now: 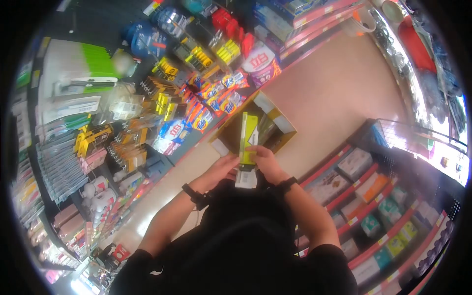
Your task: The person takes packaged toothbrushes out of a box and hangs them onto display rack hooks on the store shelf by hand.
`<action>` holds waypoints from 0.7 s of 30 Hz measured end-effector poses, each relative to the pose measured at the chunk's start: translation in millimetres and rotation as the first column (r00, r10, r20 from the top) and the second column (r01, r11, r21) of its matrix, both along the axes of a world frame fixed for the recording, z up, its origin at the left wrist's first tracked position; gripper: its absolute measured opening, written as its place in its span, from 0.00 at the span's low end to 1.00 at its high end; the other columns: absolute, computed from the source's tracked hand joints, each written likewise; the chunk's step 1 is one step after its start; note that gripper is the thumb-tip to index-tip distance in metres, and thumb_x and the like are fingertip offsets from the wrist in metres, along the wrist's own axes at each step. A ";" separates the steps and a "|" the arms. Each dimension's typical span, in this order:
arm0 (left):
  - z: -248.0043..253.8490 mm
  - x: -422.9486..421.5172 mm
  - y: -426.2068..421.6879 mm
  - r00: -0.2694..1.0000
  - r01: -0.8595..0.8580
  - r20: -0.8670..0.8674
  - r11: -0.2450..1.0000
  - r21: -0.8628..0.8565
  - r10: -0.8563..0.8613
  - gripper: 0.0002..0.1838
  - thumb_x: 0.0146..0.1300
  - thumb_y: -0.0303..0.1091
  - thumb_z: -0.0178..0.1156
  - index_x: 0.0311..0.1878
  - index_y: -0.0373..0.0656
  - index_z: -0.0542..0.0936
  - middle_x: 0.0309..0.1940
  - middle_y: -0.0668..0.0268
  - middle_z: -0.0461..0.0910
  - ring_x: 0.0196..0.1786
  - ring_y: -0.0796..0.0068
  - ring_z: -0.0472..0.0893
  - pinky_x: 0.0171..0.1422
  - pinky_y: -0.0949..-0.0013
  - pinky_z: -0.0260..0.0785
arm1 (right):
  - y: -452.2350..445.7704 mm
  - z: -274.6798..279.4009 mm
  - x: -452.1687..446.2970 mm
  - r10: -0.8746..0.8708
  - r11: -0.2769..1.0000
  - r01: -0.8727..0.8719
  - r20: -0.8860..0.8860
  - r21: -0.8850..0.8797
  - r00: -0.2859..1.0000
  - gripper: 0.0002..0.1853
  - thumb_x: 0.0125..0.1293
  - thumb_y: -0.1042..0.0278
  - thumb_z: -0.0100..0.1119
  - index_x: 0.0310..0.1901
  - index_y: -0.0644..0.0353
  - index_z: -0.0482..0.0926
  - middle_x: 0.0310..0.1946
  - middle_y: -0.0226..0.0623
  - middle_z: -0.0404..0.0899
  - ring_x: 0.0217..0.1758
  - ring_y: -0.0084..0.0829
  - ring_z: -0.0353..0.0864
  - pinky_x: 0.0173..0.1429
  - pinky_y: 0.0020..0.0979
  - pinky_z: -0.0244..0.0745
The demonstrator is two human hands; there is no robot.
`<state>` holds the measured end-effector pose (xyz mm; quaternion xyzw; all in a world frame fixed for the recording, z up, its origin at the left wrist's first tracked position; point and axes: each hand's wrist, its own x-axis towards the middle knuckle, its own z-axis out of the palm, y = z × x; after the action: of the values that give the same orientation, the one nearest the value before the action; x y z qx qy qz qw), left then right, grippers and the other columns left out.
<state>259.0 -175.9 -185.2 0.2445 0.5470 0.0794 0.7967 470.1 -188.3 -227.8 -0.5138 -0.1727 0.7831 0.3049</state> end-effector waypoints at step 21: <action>201.4 7.0 -2.4 0.874 0.462 -0.481 0.436 0.772 -0.073 0.29 0.60 0.34 0.71 0.64 0.38 0.74 0.56 0.63 0.81 0.57 0.75 0.78 0.64 0.69 0.69 | 35.0 159.2 74.6 -0.089 0.872 0.132 -0.113 0.472 0.990 0.28 0.70 0.71 0.60 0.69 0.50 0.62 0.56 0.34 0.73 0.56 0.27 0.76 0.54 0.33 0.77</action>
<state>265.9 -178.4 16.2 0.7087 0.5247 0.1660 0.4416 544.7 -153.3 -68.6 -0.3968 -0.3173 0.7194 0.4736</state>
